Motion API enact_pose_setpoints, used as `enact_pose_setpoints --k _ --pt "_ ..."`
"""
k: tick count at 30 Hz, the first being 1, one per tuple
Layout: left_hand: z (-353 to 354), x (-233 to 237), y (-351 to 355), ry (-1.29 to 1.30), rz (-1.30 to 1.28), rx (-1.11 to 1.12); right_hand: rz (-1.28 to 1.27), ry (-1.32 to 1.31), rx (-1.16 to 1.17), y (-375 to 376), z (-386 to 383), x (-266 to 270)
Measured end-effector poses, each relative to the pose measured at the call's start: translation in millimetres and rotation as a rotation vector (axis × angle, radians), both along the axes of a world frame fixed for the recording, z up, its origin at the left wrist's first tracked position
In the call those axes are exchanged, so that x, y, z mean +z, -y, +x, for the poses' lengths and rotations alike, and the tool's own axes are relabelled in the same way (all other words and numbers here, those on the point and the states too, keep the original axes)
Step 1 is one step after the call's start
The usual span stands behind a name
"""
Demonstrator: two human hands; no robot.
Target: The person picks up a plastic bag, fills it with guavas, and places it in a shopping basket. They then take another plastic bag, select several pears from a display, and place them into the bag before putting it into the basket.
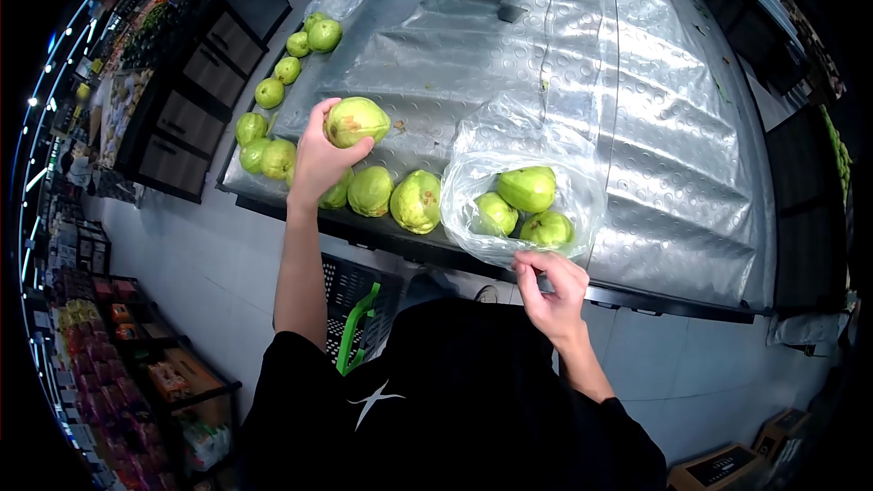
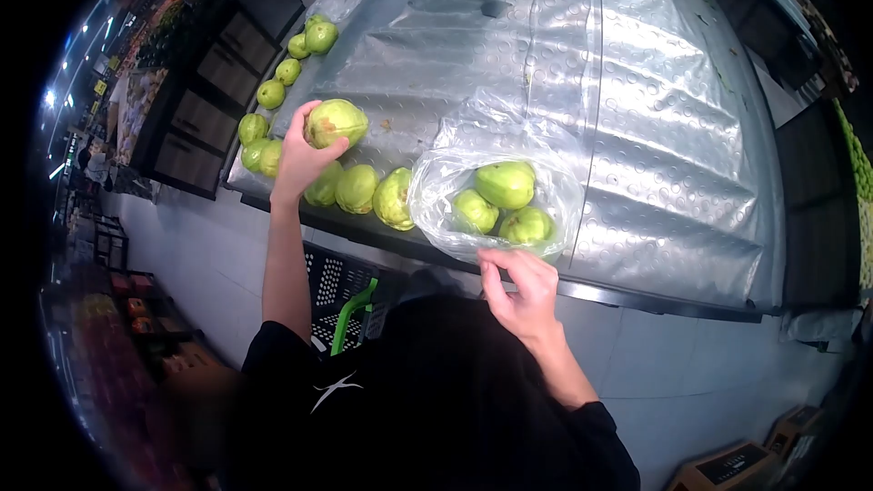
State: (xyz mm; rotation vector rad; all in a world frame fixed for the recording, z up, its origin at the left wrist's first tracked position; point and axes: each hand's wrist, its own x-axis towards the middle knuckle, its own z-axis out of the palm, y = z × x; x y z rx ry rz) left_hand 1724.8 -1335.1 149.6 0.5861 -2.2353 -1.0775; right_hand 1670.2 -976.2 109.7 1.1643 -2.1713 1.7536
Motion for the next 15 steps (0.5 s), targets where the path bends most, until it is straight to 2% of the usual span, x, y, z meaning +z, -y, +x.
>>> enact_pose_setpoints --k 1,3,4,5,7,8,9,10,11,12,13,15 --pt "0.2 0.6 -8.3 -0.004 0.005 0.003 0.005 -0.004 0.003 -0.7 0.0 0.3" --pt "3.9 -0.3 -20.0 0.029 -0.499 0.078 -0.005 0.018 0.010 -0.9 1.0 1.3" --pt "6.4 -7.8 -16.6 -0.001 -0.264 0.001 -0.001 0.015 0.014 -1.3 1.9 2.2" --pt "9.5 -15.8 -17.5 -0.004 -0.264 0.003 -0.003 0.029 0.029 -0.7 2.2 3.4" --pt "19.3 -25.5 -23.8 -0.206 0.602 -0.036 -0.012 0.039 0.038 2.0 1.5 5.0" --pt "29.5 -24.1 -23.5 -0.172 0.748 -0.070 -0.017 0.141 0.078 1.9 2.7 4.3" --pt "36.7 -25.2 -30.6 -0.170 0.752 -0.066 -0.018 0.247 0.121 1.6 4.4 3.6" --pt "43.9 -27.1 -39.6 -0.292 0.822 -0.147 -0.011 0.251 0.127 2.2 5.4 2.6" --pt "50.7 -28.2 -48.7 -0.416 0.887 -0.227 -0.047 0.485 0.282 3.9 5.6 1.2" --pt "56.5 -25.8 -57.5 -0.441 0.754 -0.345 -0.086 0.722 0.435 6.6 6.1 0.9" --pt "59.6 -20.6 -70.2 -0.436 0.756 -0.337 -0.083 0.731 0.438 10.2 6.9 5.2" --pt "64.6 -10.2 -94.5 -0.434 0.472 -0.360 -0.027 1.045 0.663 20.6 7.0 17.4"
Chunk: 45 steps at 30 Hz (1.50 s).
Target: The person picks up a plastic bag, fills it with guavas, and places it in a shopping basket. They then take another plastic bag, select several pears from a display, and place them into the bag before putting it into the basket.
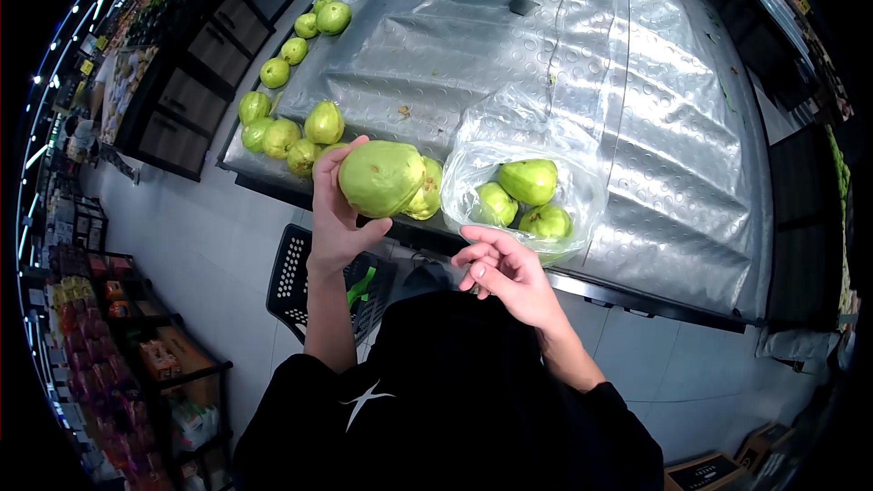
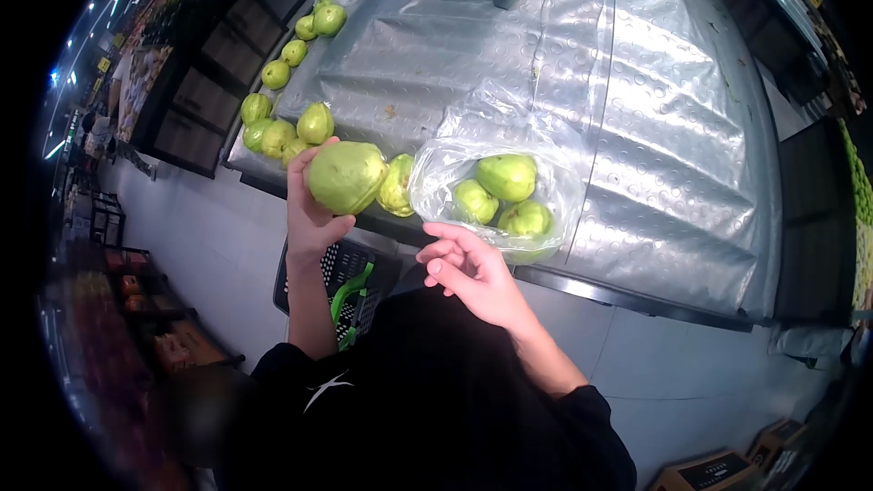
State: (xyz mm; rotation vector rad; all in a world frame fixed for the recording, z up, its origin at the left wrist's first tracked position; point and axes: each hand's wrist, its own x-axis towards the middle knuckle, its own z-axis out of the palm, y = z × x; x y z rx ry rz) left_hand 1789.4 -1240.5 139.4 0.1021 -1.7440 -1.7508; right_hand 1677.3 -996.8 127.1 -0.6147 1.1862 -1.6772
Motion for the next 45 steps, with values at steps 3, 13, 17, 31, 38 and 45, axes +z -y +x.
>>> enact_pose_setpoints --k 3,13,17,31,38,45 --pt "16.2 5.1 -17.5 0.111 -0.071 -0.041 -0.092 0.049 0.060 21.6 5.9 -11.3" --pt "49.6 -0.1 -18.7 0.233 -0.275 -0.080 -0.158 0.174 0.036 73.3 27.9 -26.9" --pt "65.7 -6.1 12.4 0.318 0.329 -0.178 -0.113 -0.328 -0.140 86.6 34.8 -16.7" --pt "78.0 -30.7 62.9 0.198 0.089 -0.294 -0.027 -0.296 -0.194 127.8 71.4 -21.4" --pt "69.5 -26.1 69.7 0.040 -0.543 -0.153 0.082 0.187 -0.217 129.9 84.4 -21.2" --pt "84.3 -48.0 72.7 0.250 0.190 -0.492 0.038 -0.160 -0.301 135.6 93.2 -11.2"
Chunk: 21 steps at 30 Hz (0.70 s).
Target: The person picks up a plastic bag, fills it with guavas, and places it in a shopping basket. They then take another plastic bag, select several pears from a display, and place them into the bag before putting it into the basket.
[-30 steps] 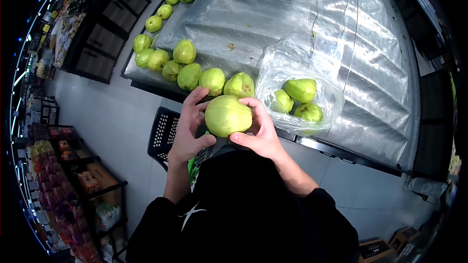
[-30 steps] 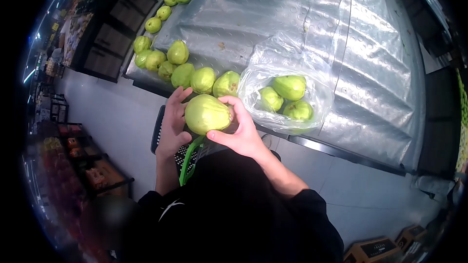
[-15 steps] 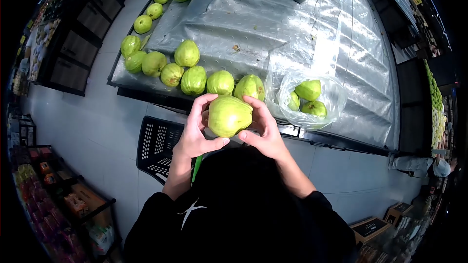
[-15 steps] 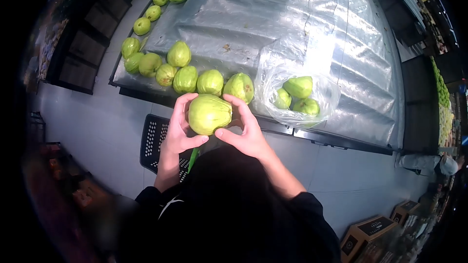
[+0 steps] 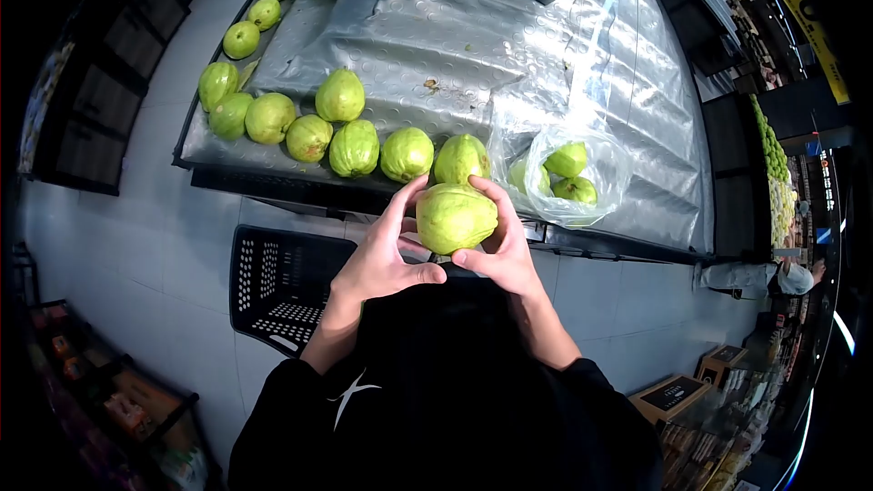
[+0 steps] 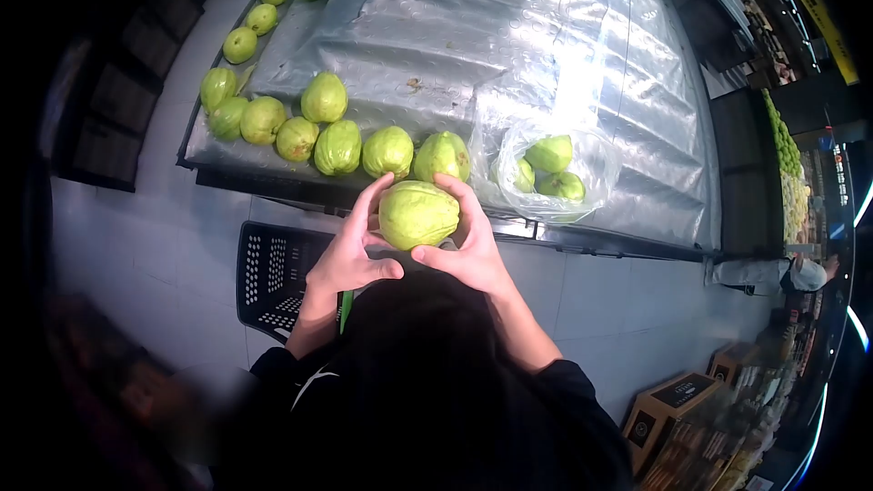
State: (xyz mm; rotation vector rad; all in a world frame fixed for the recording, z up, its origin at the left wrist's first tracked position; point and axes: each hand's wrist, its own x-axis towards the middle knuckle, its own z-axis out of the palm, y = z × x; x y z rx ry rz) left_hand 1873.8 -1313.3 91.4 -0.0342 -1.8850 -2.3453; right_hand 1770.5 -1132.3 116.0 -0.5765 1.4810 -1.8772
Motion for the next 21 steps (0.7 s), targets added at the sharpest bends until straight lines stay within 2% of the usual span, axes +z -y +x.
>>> enact_pose_setpoints --k 1,3,8,11,14,17,19,21 --pt "0.2 -4.3 1.6 0.002 0.004 -0.011 0.004 0.002 -0.011 -0.7 1.9 1.4" --pt "-2.7 -12.0 5.5 0.029 0.214 -0.119 0.060 -0.210 -0.011 -1.0 4.8 6.8" --pt "-7.6 -5.8 4.4 0.100 0.214 -0.103 0.077 -0.244 -0.015 -5.4 11.9 2.4" --pt "-8.9 -4.2 -0.6 0.132 0.147 -0.073 0.086 -0.194 -0.045 -8.5 13.9 -0.2" --pt "-10.5 -5.8 -7.5 0.031 0.052 0.037 0.096 -0.171 -0.044 -14.1 9.8 -6.4" --pt "-16.1 -5.7 -16.1 0.004 -0.022 0.068 0.021 -0.048 0.004 -25.2 -0.4 -8.9" --pt "-20.0 -5.9 -24.4 -0.068 -0.097 0.118 -0.064 0.134 0.053 -33.7 -8.2 -6.8" --pt "-25.3 0.8 -36.2 -0.063 -0.112 0.123 -0.059 0.122 0.022 -43.7 -14.2 -4.7"
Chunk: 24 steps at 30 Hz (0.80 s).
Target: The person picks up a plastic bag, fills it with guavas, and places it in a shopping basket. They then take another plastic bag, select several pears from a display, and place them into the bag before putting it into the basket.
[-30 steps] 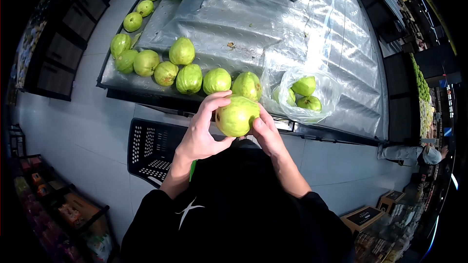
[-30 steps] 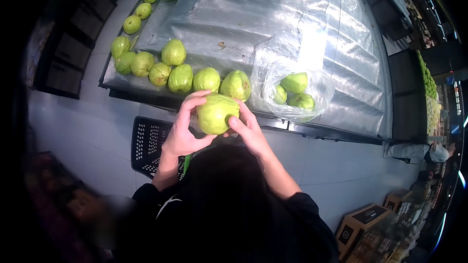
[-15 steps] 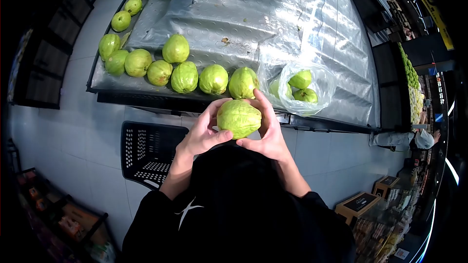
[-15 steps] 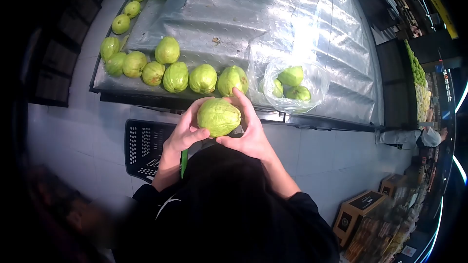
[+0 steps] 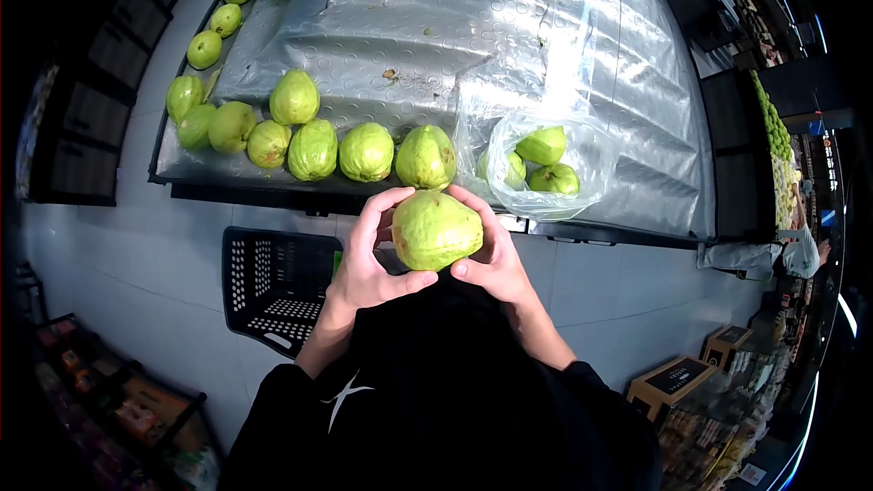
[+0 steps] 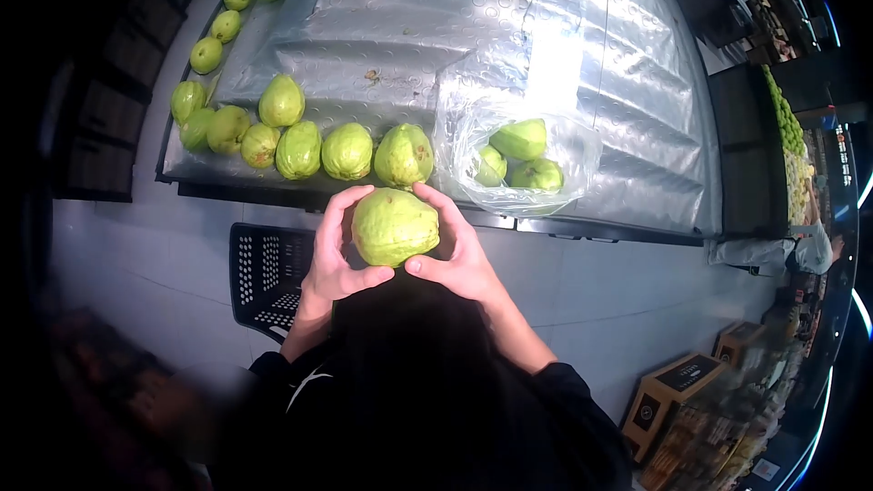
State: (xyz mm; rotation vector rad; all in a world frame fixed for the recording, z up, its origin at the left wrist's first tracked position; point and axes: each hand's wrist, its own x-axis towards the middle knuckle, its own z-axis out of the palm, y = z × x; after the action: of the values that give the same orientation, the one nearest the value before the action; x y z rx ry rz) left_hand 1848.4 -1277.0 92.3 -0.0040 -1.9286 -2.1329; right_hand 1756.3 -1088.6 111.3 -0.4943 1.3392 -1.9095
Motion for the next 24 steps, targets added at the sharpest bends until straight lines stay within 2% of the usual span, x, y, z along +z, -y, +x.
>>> enact_pose_setpoints --k 4,6,10,12,14,16,19,20,22,24 --pt "-23.0 16.4 -25.1 -0.148 -0.116 0.026 -0.056 0.020 -0.020 -21.4 -15.3 16.9" --pt "-36.9 29.6 -38.4 -0.174 -0.279 0.009 -0.063 -0.016 -0.064 -39.9 -26.2 21.8" --pt "-71.8 49.5 -55.3 -0.185 -0.449 0.046 -0.018 -0.204 -0.203 -76.4 -55.7 33.5" --pt "-86.9 57.5 -59.9 -0.003 -0.619 0.150 -0.002 -0.360 -0.364 -91.6 -73.1 36.4" --pt "-101.2 59.3 -61.1 0.134 -0.632 0.125 0.018 -0.389 -0.398 -107.5 -92.3 41.5" --pt "-115.2 51.7 -61.4 0.165 -0.693 0.128 0.141 -0.474 -0.418 -121.1 -109.3 43.7" --pt "-135.0 48.5 -65.1 0.212 -0.762 0.072 0.251 -0.567 -0.388 -128.2 -131.0 45.8" --pt "-138.3 54.6 -68.2 0.215 -0.770 0.073 0.364 -0.621 -0.313 -127.6 -135.3 47.4" --pt "-145.2 66.4 -71.9 0.296 -0.582 0.066 0.503 -0.664 -0.241 -118.8 -138.6 52.4" --pt "-144.3 75.6 -75.9 0.303 -0.620 0.067 0.504 -0.764 -0.176 -106.5 -144.2 52.2"
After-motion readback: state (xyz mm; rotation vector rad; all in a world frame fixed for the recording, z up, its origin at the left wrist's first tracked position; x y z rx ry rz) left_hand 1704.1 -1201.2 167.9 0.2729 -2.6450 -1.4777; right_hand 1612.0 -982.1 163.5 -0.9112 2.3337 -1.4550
